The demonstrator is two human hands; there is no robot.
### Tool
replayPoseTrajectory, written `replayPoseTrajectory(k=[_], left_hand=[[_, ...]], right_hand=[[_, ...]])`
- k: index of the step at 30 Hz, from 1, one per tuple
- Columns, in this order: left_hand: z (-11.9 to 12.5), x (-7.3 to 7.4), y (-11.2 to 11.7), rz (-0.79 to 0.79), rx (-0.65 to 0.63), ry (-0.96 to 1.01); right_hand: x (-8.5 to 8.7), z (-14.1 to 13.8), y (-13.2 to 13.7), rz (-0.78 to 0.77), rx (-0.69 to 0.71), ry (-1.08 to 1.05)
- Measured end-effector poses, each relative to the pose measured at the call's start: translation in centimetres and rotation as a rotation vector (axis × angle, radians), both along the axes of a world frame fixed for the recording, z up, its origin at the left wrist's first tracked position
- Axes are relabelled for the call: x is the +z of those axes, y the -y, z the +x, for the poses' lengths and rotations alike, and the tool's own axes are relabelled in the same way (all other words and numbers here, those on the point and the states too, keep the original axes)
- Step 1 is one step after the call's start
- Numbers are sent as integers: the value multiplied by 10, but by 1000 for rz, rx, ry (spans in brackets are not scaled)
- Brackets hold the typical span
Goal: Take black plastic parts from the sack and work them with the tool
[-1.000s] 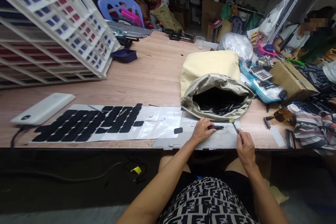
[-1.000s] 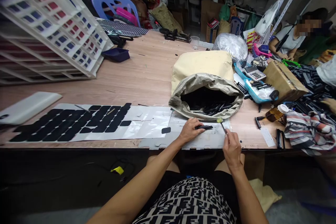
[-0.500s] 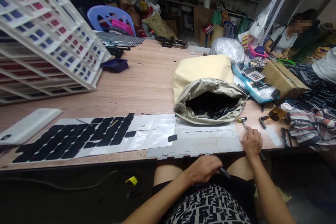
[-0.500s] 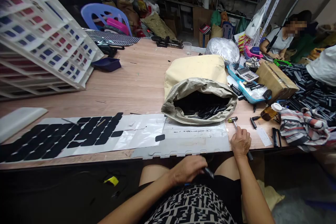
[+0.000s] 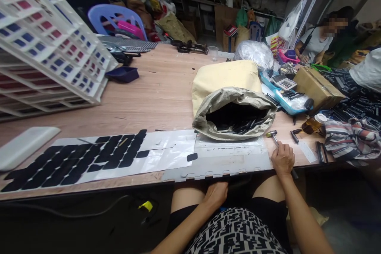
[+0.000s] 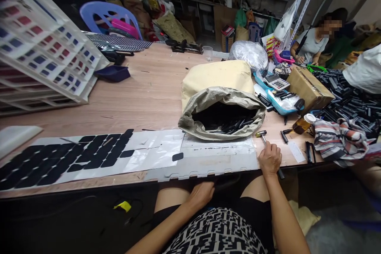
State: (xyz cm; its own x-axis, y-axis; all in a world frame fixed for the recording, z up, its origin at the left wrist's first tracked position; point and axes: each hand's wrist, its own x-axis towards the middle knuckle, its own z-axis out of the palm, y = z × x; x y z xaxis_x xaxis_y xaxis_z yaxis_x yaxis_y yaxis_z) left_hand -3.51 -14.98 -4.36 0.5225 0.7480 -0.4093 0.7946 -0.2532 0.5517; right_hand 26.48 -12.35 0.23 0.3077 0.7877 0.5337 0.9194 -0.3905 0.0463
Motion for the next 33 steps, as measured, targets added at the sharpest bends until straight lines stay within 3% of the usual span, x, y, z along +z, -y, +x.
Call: replayPoseTrajectory(k=[2, 4, 7, 10, 12, 16, 20, 22, 24, 27, 29, 31, 33], left_hand=[[7, 24, 1, 136, -131, 206], [16, 49, -15, 302, -152, 445], [33, 76, -73, 532, 75, 602], [49, 83, -143, 628, 247, 472], [58, 80, -177, 609, 218, 325], [68, 76, -202, 524, 154, 152], [60, 91, -184, 639, 225, 244], [49, 100, -161, 727, 267, 400], [33, 102, -129, 736, 198, 561], [9, 87, -74, 604, -118, 686], [-2, 69, -44, 522, -233, 666], [-9, 53, -26, 508, -205, 627], [-11, 44, -22, 534, -115, 618]], right_hand=[[0, 0, 0, -3, -3, 10], [1, -1, 0, -6, -6, 18], [3, -2, 1, -4, -5, 10], [5, -3, 1, -17, 4, -22], [7, -5, 2, -29, 3, -47], [7, -7, 2, -34, -3, -91], [7, -11, 4, -64, -24, -104], [9, -12, 5, -89, -34, -112], [10, -13, 6, -106, -38, -121], [12, -13, 6, -106, -39, -123], [13, -12, 5, -96, -37, -119], [13, -11, 4, -85, -33, -115], [12, -10, 3, -78, -27, -114]])
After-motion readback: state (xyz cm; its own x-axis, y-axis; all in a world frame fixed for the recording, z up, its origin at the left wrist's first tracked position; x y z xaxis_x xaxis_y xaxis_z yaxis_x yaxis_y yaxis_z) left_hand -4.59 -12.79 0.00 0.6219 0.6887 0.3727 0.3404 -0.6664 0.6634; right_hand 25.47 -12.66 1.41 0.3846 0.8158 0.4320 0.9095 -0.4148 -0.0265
